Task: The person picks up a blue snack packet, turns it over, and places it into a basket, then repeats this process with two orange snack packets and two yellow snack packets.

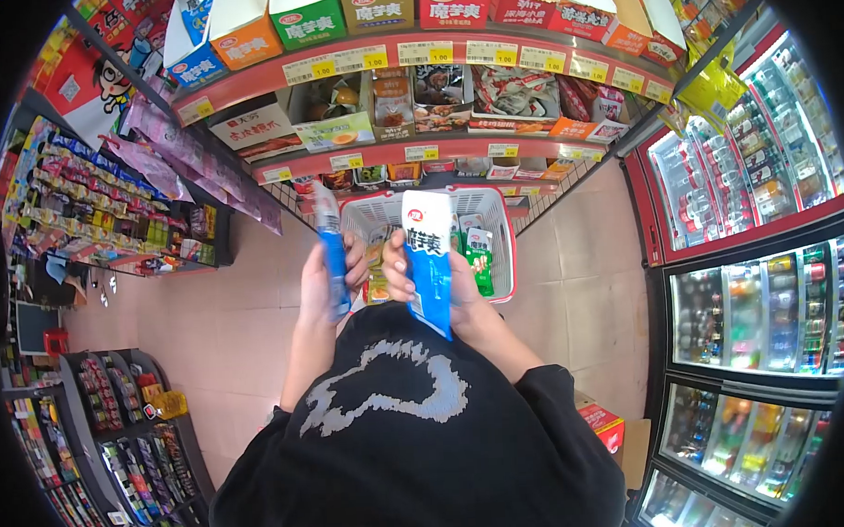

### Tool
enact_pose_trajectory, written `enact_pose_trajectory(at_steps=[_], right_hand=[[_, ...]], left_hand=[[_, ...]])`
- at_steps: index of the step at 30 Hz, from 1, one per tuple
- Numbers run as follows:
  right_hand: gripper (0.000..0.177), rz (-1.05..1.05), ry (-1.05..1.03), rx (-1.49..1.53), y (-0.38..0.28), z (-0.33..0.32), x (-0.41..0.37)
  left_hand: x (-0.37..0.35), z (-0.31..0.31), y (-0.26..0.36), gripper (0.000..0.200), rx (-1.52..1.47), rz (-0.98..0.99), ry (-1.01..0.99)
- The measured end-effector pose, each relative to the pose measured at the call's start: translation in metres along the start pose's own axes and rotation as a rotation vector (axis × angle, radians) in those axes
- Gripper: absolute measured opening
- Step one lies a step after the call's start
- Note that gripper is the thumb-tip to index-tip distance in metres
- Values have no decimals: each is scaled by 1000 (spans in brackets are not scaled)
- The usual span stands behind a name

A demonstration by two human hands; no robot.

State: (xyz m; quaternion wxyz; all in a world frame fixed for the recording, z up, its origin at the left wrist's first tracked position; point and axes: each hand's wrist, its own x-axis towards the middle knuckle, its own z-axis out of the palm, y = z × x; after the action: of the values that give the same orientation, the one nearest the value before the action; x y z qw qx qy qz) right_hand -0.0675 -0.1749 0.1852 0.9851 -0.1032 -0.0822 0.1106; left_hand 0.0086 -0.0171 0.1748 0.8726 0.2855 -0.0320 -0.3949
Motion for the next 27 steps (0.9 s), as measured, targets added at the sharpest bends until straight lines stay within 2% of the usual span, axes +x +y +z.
enact_pose_trajectory(at_steps=[1, 2, 5, 9, 11, 13, 14, 17, 19, 20, 21, 23, 25, 27], right_hand=[[37, -37, 78, -65, -2, 2, 0], [22, -56, 134, -200, -8, 6, 2], [14, -178, 612, -607, -9, 20, 12], [12, -297, 465, -799, -6, -7, 17], [14, -389, 576, -866, 6, 1, 26], [20, -521, 547, -920, 16, -5, 37], [27, -527, 497, -958, 20, -12, 39], [40, -525, 416, -1060, 19, 1, 51], [50, -395, 305, -1073, 1, 8, 62], [51, -309, 276, -1193, -9, 8, 71], [41, -226, 212, -1252, -18, 15, 80], [35, -71, 148, -1284, -31, 35, 98], [30, -69, 109, -1405, -40, 52, 120], [28, -114, 29, -1518, -51, 83, 140]], left_hand=[[4, 1, -4, 17, 19, 104, 203], [4, 3, -6, 14, 99, 156, 218], [2, 5, -7, 13, 255, 233, 168], [0, 0, -12, 18, 328, 198, 121], [-3, 14, -13, 28, 335, 226, 86], [-4, 10, -19, 37, 600, 262, 85], [-4, 5, -21, 45, 604, 264, 61], [-8, 18, -7, 46, 499, 287, 69], [-5, 5, 2, 49, 594, 342, 50], [-3, -1, 8, 51, 642, 368, 43], [-2, -2, 19, 50, 734, 401, 35], [2, -3, 42, 47, 916, 462, 23], [7, 5, 65, 46, 953, 556, 34], [9, 20, 97, 47, 1222, 692, 44]])
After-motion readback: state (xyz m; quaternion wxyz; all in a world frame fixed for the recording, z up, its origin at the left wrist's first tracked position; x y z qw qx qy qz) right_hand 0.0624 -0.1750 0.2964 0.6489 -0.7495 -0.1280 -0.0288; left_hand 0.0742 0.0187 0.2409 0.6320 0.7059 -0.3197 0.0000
